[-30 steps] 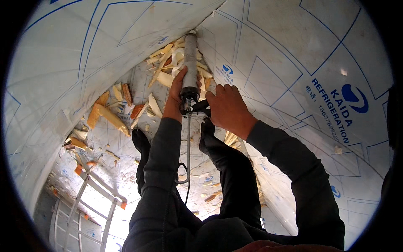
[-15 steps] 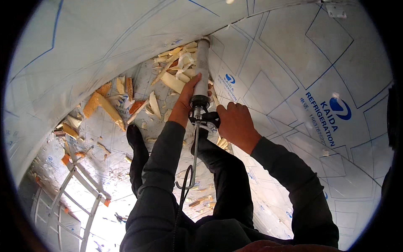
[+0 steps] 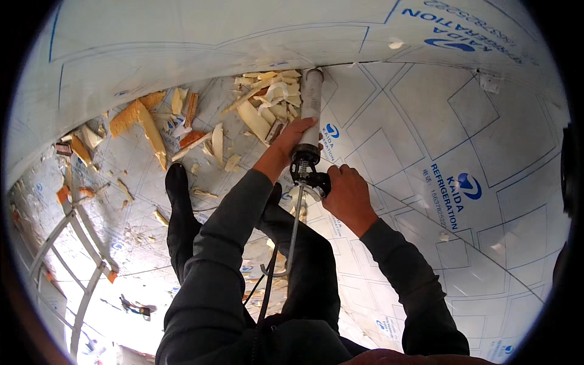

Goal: The person uses a caulking gun to apply sealant along the seams of white insulation panels inside a refrigeration unit. The person moves around the interior, applying sealant to vertical and horizontal joints between the panels.

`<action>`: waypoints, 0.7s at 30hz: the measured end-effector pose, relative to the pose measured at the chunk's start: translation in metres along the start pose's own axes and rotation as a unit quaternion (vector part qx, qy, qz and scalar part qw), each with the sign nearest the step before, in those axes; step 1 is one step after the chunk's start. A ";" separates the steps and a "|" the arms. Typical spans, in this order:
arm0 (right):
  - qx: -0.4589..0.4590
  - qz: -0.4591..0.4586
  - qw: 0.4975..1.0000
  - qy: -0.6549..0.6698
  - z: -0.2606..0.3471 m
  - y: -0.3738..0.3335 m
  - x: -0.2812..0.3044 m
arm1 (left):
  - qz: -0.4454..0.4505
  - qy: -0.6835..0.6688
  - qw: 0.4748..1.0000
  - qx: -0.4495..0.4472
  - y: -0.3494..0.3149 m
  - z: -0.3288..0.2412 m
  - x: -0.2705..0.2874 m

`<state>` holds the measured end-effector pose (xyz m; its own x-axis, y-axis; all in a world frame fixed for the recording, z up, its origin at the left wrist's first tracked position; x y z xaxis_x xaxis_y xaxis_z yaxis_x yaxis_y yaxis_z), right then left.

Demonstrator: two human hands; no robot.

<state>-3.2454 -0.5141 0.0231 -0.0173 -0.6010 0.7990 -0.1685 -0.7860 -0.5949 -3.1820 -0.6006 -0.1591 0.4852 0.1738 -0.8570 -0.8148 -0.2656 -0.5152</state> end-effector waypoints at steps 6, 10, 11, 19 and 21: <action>0.001 0.000 0.999 -0.032 0.000 -0.011 0.014 | 0.033 -0.018 0.999 -0.028 -0.011 0.000 -0.016; -0.015 0.023 0.999 -0.029 0.000 -0.020 0.026 | 0.038 -0.022 0.999 -0.023 -0.018 0.004 -0.025; -0.020 0.028 0.999 -0.032 0.000 -0.023 0.029 | 0.037 -0.030 0.999 -0.024 -0.018 0.007 -0.029; 0.037 -0.015 0.998 -0.038 0.009 -0.044 0.057 | 0.070 -0.058 0.996 -0.020 -0.031 0.012 -0.046; 0.083 -0.058 0.994 -0.045 0.006 -0.049 0.058 | 0.068 -0.055 0.996 -0.026 -0.038 0.014 -0.053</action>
<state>-3.2327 -0.5110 0.0984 0.0824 -0.5096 0.8565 0.0007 -0.8594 -0.5114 -3.1815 -0.5870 -0.0938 0.3319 0.2344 -0.9137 -0.8520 -0.3413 -0.3970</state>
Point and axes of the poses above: each hand's wrist, its own y-axis towards the middle knuckle, its own x-axis out of the back of the hand, z = x × y, the point moved 3 cm from there along y, towards the middle knuckle, and after that the axes turned 1 degree about z, right-handed, at the moved point
